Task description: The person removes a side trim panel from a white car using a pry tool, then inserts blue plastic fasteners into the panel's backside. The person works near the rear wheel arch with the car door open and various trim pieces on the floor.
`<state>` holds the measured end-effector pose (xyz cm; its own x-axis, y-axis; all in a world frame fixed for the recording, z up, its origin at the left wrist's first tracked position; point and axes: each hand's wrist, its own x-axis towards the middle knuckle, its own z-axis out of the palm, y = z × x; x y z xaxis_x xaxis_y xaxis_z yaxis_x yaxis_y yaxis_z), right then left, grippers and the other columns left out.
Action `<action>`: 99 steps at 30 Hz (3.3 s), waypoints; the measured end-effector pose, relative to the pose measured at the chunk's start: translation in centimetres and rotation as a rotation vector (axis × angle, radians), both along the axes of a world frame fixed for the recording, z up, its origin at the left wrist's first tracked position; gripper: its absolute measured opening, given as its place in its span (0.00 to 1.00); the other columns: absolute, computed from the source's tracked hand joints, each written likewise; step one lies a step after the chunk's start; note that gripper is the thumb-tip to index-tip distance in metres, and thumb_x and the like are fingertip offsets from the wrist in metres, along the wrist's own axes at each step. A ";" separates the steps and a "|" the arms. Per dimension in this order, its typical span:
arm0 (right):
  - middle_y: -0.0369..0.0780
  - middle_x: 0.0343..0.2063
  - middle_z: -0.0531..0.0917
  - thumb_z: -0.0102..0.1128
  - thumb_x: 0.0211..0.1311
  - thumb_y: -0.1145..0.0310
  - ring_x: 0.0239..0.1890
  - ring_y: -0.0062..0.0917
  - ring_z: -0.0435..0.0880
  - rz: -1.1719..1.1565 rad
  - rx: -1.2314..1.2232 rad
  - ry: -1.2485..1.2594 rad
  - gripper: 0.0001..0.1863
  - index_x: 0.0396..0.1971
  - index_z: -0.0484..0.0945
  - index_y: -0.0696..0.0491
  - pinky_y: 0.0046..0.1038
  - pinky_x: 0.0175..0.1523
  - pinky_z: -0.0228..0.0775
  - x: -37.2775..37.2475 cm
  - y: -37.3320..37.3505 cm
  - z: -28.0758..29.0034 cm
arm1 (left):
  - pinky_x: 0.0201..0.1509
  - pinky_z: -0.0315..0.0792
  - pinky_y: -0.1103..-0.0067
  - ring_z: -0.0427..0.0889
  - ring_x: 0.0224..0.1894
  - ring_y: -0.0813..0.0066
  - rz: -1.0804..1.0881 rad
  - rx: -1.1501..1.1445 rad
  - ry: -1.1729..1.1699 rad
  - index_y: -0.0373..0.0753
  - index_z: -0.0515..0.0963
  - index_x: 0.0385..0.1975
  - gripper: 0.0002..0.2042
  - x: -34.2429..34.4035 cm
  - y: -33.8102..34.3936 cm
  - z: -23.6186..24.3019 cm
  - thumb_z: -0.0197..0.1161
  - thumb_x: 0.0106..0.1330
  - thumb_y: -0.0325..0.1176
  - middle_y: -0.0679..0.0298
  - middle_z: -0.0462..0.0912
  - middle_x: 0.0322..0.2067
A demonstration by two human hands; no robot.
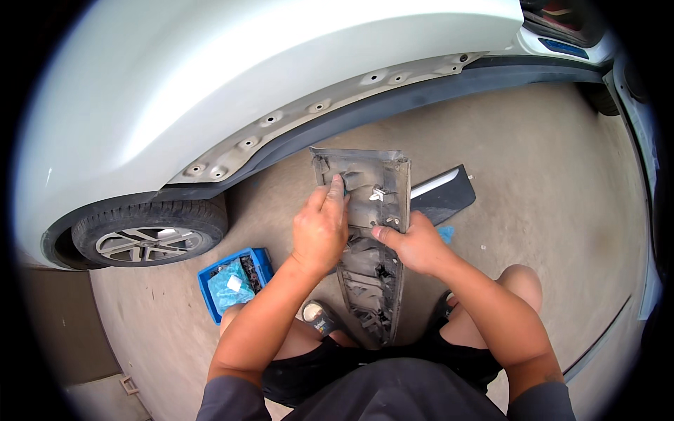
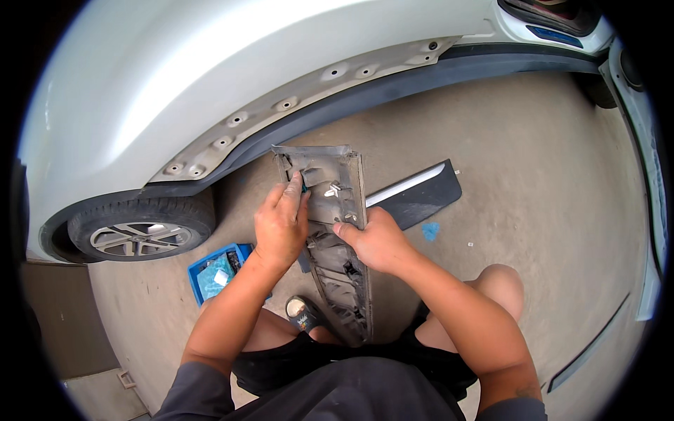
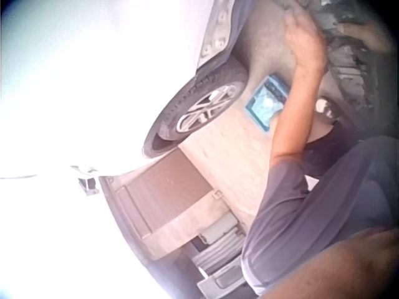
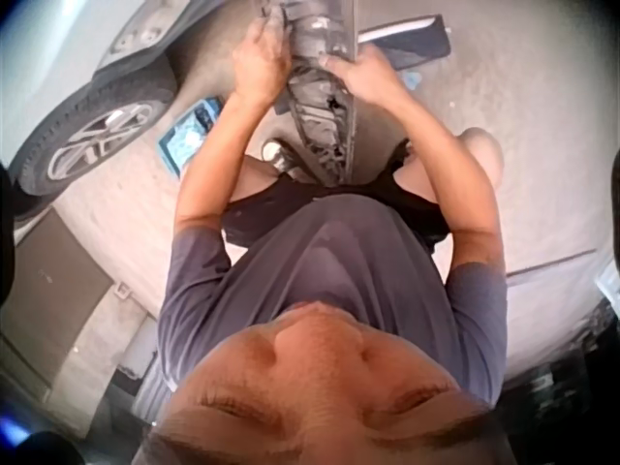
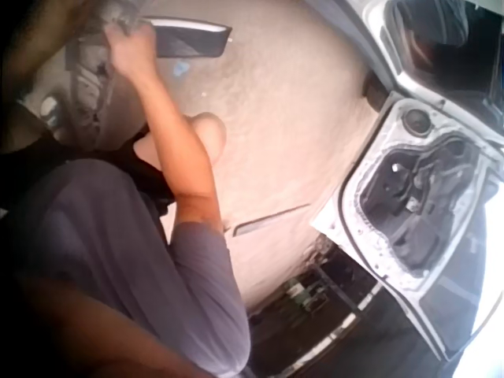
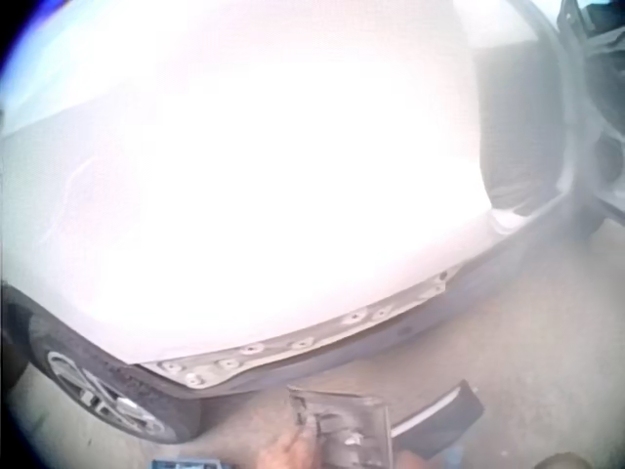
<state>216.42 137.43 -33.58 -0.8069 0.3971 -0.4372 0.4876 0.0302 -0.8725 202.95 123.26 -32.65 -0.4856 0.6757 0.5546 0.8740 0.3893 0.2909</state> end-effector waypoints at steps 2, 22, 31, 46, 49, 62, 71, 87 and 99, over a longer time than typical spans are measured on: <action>0.53 0.33 0.86 0.66 0.60 0.58 0.38 0.41 0.86 0.007 0.015 0.011 0.23 0.40 0.81 0.67 0.37 0.47 0.75 0.0 0.0 2.0 | 0.29 0.75 0.67 0.80 0.27 0.54 -0.003 0.007 0.018 0.29 0.78 0.51 0.21 -0.1 0.1 -0.2 0.69 0.56 0.21 0.54 0.79 0.31; 0.49 0.37 0.86 0.68 0.58 0.62 0.41 0.33 0.86 0.038 -0.044 0.027 0.21 0.42 0.80 0.67 0.34 0.49 0.76 0.9 0.9 0.7 | 0.35 0.77 0.71 0.82 0.31 0.56 -0.201 0.036 -0.123 0.33 0.81 0.38 0.12 -3.7 -1.5 2.7 0.72 0.54 0.22 0.53 0.83 0.31; 0.48 0.37 0.87 0.66 0.61 0.65 0.39 0.32 0.86 0.002 -0.040 0.145 0.18 0.44 0.81 0.64 0.33 0.47 0.76 1.4 -0.3 0.3 | 0.35 0.79 0.69 0.84 0.33 0.56 -0.120 0.150 -0.091 0.35 0.82 0.39 0.15 -1.1 -0.3 0.9 0.74 0.51 0.23 0.56 0.83 0.32; 0.49 0.38 0.87 0.66 0.60 0.66 0.41 0.33 0.85 0.041 -0.048 0.157 0.19 0.45 0.79 0.65 0.33 0.49 0.75 1.7 -0.3 -0.2 | 0.29 0.77 0.72 0.81 0.27 0.61 -0.194 0.111 0.032 0.35 0.82 0.45 0.21 -1.6 -0.3 1.2 0.75 0.48 0.23 0.60 0.79 0.29; 0.48 0.42 0.86 0.66 0.59 0.67 0.45 0.33 0.84 0.087 -0.070 0.132 0.21 0.49 0.77 0.64 0.33 0.53 0.74 2.0 0.0 0.3 | 0.25 0.76 0.73 0.79 0.25 0.65 -0.306 0.009 0.212 0.33 0.80 0.46 0.20 -3.1 -0.7 1.4 0.72 0.51 0.27 0.62 0.75 0.28; 0.47 0.45 0.84 0.65 0.58 0.71 0.48 0.32 0.83 0.237 -0.082 0.221 0.22 0.52 0.75 0.62 0.32 0.56 0.73 2.1 1.0 1.1 | 0.22 0.73 0.75 0.78 0.24 0.69 -0.452 0.015 0.499 0.31 0.79 0.41 0.18 -5.1 -0.7 2.7 0.68 0.51 0.33 0.63 0.72 0.27; 0.51 0.33 0.85 0.64 0.56 0.63 0.37 0.36 0.85 0.006 0.003 0.113 0.20 0.39 0.81 0.66 0.35 0.45 0.75 1.9 1.3 0.0 | 0.29 0.76 0.69 0.81 0.28 0.64 -0.319 -0.006 -0.070 0.35 0.79 0.50 0.20 -3.9 -0.3 2.7 0.72 0.56 0.29 0.60 0.79 0.28; 0.44 0.29 0.85 0.63 0.57 0.65 0.32 0.30 0.82 -0.247 0.042 -0.221 0.17 0.40 0.82 0.65 0.32 0.41 0.73 0.3 3.2 3.4 | 0.29 0.68 0.84 0.72 0.25 0.84 -0.365 -0.210 -1.603 0.34 0.78 0.42 0.08 3.8 -0.6 -2.9 0.60 0.71 0.32 0.65 0.81 0.29; 0.52 0.33 0.85 0.64 0.54 0.61 0.36 0.38 0.85 -0.147 0.049 -0.119 0.22 0.40 0.81 0.67 0.36 0.45 0.74 0.9 4.1 1.8 | 0.37 0.76 0.65 0.81 0.33 0.49 -0.498 -0.241 -0.571 0.35 0.81 0.44 0.15 4.8 -0.4 -4.7 0.67 0.55 0.21 0.50 0.82 0.31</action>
